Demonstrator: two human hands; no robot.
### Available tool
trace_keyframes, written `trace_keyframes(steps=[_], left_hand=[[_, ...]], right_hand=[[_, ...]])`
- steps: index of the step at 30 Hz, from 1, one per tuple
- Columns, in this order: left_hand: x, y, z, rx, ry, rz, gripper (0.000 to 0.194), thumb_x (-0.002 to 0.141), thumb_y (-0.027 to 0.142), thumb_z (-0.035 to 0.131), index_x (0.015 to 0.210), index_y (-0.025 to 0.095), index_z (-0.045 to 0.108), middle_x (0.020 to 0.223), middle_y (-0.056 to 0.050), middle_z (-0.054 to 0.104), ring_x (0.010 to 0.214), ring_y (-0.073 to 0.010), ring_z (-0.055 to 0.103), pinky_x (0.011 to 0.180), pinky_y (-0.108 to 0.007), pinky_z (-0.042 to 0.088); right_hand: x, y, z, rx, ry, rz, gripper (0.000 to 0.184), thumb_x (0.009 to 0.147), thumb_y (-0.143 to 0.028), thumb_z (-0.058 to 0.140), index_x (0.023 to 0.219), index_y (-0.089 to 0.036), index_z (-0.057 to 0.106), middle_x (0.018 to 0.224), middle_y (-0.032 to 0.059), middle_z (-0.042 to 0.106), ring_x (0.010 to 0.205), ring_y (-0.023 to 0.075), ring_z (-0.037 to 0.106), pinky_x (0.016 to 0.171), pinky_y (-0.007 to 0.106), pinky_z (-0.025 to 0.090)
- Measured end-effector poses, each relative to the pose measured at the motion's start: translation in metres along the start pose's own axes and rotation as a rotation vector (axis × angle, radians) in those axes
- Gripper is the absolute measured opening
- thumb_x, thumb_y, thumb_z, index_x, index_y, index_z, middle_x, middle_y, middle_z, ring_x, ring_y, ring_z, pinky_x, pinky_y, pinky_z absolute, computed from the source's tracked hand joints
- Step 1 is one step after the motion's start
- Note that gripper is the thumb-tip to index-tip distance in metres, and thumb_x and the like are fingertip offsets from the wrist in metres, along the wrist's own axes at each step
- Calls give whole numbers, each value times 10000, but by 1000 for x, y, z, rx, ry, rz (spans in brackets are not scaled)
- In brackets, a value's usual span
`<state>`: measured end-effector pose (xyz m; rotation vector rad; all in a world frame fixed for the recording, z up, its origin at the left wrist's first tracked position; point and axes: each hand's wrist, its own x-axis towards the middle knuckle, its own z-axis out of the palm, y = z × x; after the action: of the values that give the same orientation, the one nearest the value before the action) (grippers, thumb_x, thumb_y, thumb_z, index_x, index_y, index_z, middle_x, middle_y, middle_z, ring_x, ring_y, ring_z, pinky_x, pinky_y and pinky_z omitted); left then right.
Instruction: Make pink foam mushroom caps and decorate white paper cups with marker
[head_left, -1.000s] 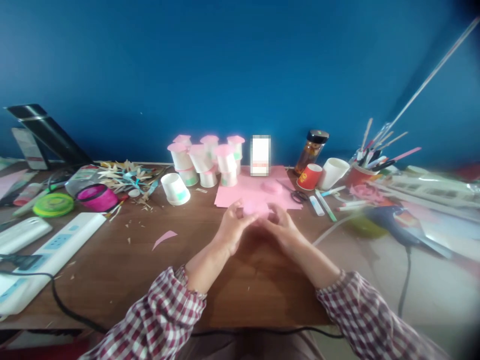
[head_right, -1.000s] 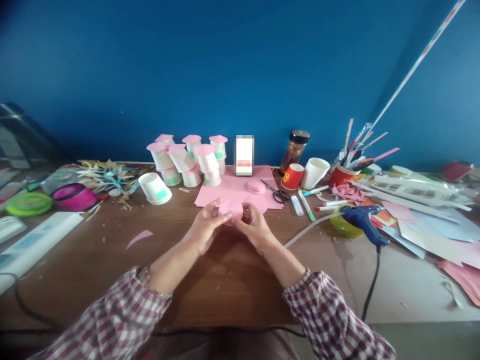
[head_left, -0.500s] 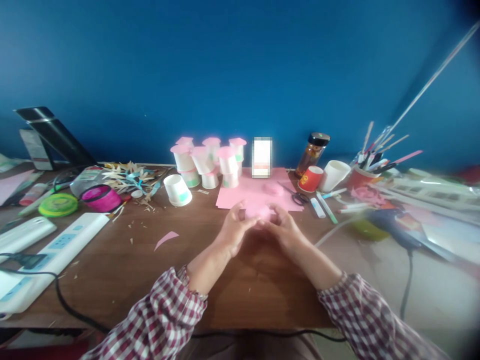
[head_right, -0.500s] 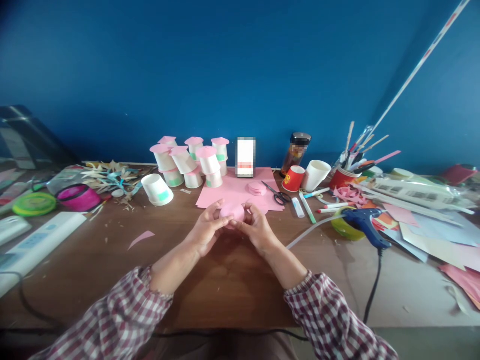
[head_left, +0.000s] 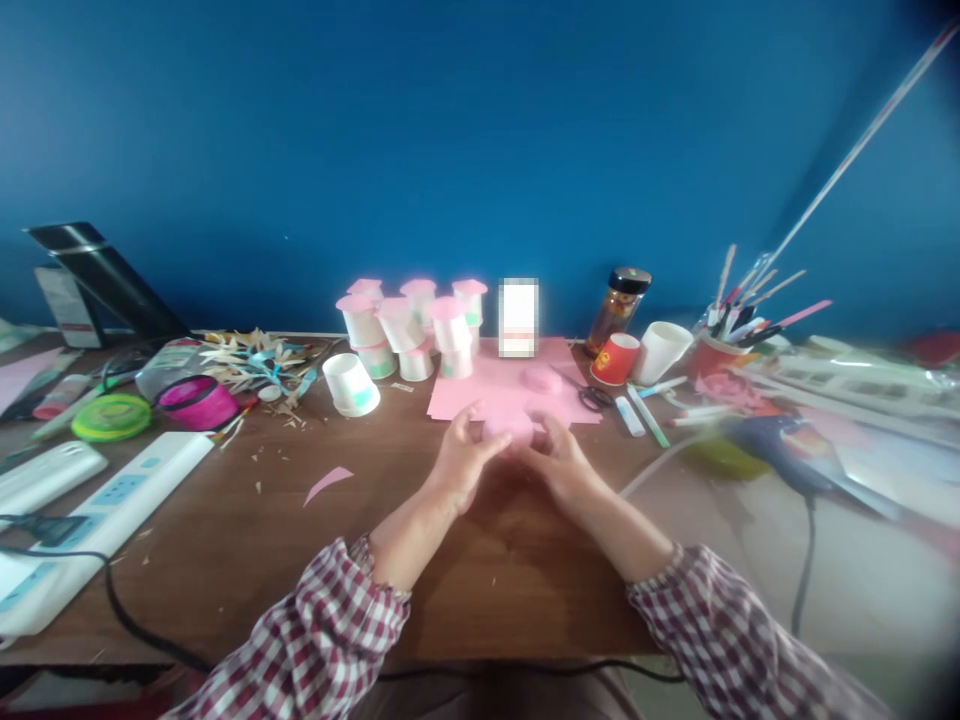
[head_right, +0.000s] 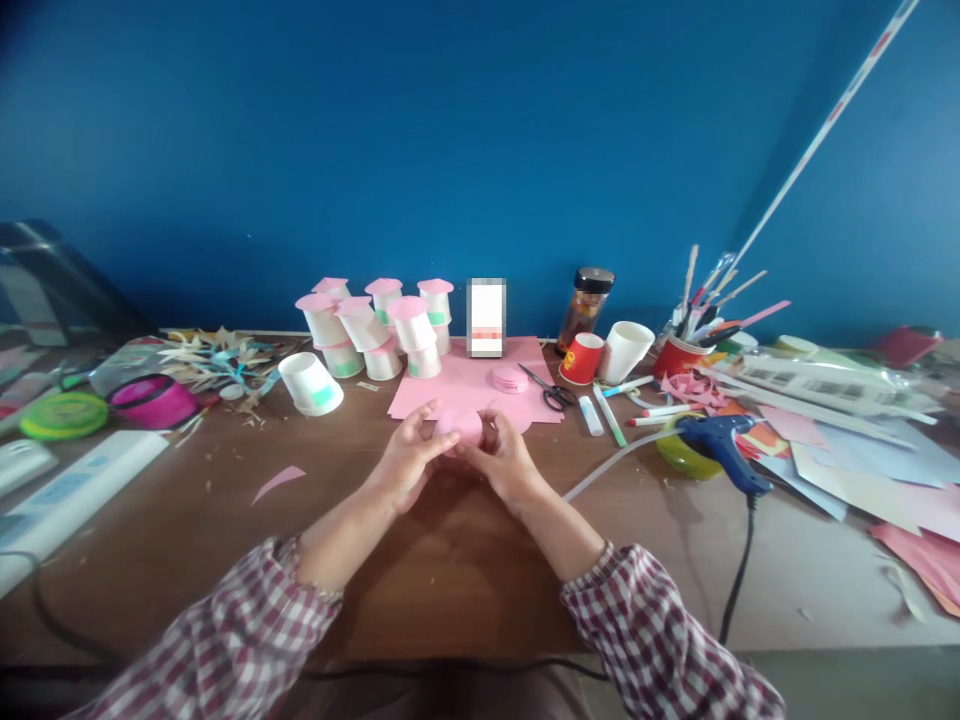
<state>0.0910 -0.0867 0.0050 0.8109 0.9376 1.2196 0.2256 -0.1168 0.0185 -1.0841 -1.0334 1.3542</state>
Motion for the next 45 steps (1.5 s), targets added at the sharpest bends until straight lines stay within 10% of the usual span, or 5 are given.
trace_keyframes(steps=[45], left_hand=[[0, 5, 0, 93, -81, 53, 811, 606, 257, 798, 1317, 195, 412, 903, -55, 676, 845, -194, 651, 829, -372, 498]], right_hand=[[11, 9, -8, 97, -47, -42, 342, 647, -331, 758, 897, -198, 567, 725, -6, 648, 624, 125, 583, 563, 235, 443]])
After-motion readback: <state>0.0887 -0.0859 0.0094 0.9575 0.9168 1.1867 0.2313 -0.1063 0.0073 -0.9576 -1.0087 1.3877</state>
